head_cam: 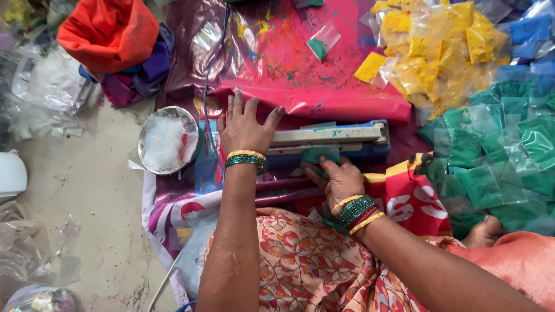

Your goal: The person seals small plastic packets containing colored powder using a heat sealer.

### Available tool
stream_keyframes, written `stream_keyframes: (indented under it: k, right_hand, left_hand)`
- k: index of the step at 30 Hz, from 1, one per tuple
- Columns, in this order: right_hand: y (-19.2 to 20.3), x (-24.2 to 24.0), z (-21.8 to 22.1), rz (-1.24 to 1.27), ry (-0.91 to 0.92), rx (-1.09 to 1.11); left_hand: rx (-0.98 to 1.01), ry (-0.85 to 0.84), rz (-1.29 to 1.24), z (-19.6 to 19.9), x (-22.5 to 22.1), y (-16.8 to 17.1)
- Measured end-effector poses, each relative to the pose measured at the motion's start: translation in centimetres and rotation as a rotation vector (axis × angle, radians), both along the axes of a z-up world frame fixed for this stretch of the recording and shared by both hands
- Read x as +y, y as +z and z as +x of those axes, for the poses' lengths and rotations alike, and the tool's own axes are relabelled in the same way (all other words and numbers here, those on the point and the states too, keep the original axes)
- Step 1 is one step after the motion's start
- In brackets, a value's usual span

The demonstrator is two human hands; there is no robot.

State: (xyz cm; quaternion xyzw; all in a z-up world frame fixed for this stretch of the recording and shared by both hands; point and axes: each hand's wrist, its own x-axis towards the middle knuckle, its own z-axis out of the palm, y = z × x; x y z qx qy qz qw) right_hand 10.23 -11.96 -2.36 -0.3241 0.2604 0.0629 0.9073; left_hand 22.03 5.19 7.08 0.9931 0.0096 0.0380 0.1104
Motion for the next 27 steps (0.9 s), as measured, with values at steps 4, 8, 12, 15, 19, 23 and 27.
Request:
stream_keyframes:
  k: [4, 8, 12, 15, 19, 23, 27]
  right_hand:
    - [-0.7, -0.1, -0.2, 0.005, 0.015, 0.000]
    - [-0.4, 0.0, -0.6, -0.028, 0.054, 0.022]
    - [0.2, 0.1, -1.2, -0.102, 0.180, 0.009]
    - [-0.4, -0.1, -1.5, -0.126, 0.227, -0.012]
    - [0.5, 0.2, -0.6, -0.103, 0.206, 0.011]
    - [-1.2, 0.3, -0.8, -0.091, 0.179, 0.105]
    - [-1.8, 0.6, -0.8, -0.103, 0.166, 0.126]
  left_hand:
    - [0.056, 0.018, -0.024, 0.1, 0.4, -1.4]
    - [0.025, 0.027, -0.036, 0.3, 0.6, -2.7]
    - [-0.032, 0.016, -0.065, 0.2, 0.5, -2.5]
    - [-0.060, 0.003, -0.094, 0.1, 0.6, -2.8]
    - [-0.160, -0.031, -0.143, 0.4, 0.8, -3.8]
    - [-0.151, -0.013, -0.153, 0.3, 0.7, -3.7]
    - [-0.185, -0.026, -0.159, 0.6, 0.9, -3.5]
